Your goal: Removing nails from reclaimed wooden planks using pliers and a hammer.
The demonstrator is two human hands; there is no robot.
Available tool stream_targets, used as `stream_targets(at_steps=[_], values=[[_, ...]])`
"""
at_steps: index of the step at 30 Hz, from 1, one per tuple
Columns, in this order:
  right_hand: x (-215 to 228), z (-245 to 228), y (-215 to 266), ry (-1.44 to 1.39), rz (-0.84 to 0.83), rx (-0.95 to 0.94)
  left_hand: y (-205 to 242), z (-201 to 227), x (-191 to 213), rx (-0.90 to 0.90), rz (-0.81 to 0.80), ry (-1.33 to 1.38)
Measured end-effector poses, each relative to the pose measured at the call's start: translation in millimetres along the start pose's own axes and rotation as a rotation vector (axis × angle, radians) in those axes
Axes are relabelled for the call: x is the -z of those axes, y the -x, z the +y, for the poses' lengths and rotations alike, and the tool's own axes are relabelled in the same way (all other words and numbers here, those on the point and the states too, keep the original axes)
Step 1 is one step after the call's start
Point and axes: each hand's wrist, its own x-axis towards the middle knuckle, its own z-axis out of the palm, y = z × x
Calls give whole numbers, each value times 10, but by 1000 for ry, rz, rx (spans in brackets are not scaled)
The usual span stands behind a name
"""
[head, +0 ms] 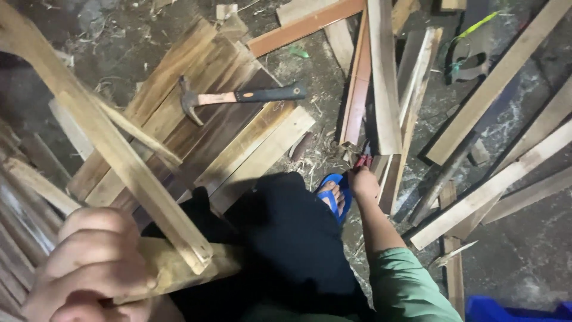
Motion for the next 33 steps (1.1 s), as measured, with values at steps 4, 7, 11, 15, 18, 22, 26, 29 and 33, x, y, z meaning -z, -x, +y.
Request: stream_targets(at_steps=[4,7,11,15,18,22,26,29,33], values=[[89,-82,-40,12,-47,-10,5,-99,-6,-51,-41,-57],[195,-49,35,-36,-51,31,27,-347,202,-120,-265,-89],[130,66,-104,64,-59,38,-72,-221,253,-1,-424,-134],[6,289,-334,-176,-89,15,-55,-229,196,6,-363,-98],[-154,546,-455,-430,-39,-15,-39,-214,171,5,-326,-103],[-73,583,-269,-868,-60,-96,-35,-165,-44,-94,-72,-84],[80,424,157,-804,-30,-62,-4,-150,-53,-63,-9,-43],[-32,449,248,-555,16,28,4,-139,-60,-114,-91,-80],[2,301,353,-534,10,183,-124,52,-226,26,117,-17]])
